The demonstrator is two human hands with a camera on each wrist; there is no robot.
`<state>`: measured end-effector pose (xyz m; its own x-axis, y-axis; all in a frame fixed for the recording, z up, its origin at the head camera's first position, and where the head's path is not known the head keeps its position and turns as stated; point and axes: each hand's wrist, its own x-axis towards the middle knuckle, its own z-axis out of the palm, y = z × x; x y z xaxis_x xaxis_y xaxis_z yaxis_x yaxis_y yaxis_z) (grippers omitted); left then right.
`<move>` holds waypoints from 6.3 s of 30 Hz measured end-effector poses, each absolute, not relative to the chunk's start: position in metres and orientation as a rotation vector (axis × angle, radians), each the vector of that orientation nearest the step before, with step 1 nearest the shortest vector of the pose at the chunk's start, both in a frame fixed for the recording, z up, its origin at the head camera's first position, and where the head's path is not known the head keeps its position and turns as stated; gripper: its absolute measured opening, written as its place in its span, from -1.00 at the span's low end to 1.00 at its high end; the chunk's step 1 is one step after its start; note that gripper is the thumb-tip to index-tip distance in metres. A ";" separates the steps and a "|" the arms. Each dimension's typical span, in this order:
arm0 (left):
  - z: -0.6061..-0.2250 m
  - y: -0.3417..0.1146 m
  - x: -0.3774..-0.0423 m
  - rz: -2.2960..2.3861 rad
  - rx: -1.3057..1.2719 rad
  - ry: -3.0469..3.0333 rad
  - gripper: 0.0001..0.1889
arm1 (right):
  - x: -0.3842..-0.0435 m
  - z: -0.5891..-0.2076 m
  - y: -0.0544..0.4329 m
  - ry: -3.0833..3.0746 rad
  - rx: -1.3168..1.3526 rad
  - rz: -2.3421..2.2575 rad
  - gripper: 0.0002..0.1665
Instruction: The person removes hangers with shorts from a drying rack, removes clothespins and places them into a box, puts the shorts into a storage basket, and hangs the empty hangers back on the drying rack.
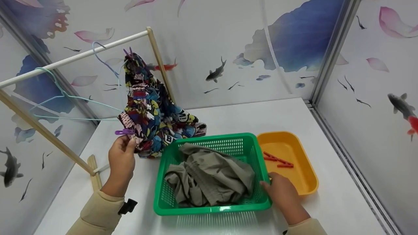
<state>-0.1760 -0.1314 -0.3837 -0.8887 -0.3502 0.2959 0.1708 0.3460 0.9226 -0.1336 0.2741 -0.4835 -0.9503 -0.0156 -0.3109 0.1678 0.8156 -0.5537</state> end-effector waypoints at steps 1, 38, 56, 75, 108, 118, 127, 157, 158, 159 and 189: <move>-0.384 -0.132 -0.174 -1.566 0.160 -2.173 -0.82 | -0.133 -0.483 0.274 2.693 0.120 -0.870 -0.23; -0.400 -0.173 -0.122 -1.520 0.180 -2.209 -0.80 | -0.133 -0.484 0.273 2.674 0.167 -0.877 -0.25; -0.385 -0.182 -0.117 -1.740 0.036 -2.202 -0.74 | -0.133 -0.486 0.272 2.717 0.148 -0.856 -0.25; -0.391 -0.201 -0.123 -1.978 -0.574 -2.152 -0.72 | -0.131 -0.486 0.273 2.718 0.143 -0.906 -0.26; -0.413 -0.230 -0.152 -1.768 -1.137 -2.378 -0.83 | -0.137 -0.480 0.280 2.663 0.112 -0.862 -0.18; -0.419 -0.230 -0.164 -1.701 -1.085 -2.514 -0.74 | -0.136 -0.478 0.278 2.672 0.104 -0.858 -0.21; -0.420 -0.224 -0.168 -1.545 -0.945 -2.610 -0.71 | -0.137 -0.475 0.279 2.658 0.109 -0.855 -0.18; -0.430 -0.209 -0.166 -1.398 -0.508 -2.669 -0.84 | -0.145 -0.422 0.268 3.002 -0.240 -1.115 -0.12; -0.430 -0.209 -0.166 -1.389 -0.506 -2.672 -0.85 | -0.147 -0.421 0.266 3.009 -0.260 -1.117 -0.13; -0.431 -0.208 -0.165 -1.384 -0.507 -2.672 -0.85 | -0.148 -0.420 0.265 3.015 -0.278 -1.120 -0.15; -0.430 -0.204 -0.158 -1.351 -0.502 -2.583 -0.90 | -0.173 -0.404 0.250 2.885 -0.290 -1.157 -0.25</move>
<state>-0.1580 -0.2038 -0.4299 -0.9260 0.2105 0.3134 0.3775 0.5293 0.7599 -0.1725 0.2504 -0.4042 -0.9826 -0.1791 0.0502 -0.1642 0.7080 -0.6868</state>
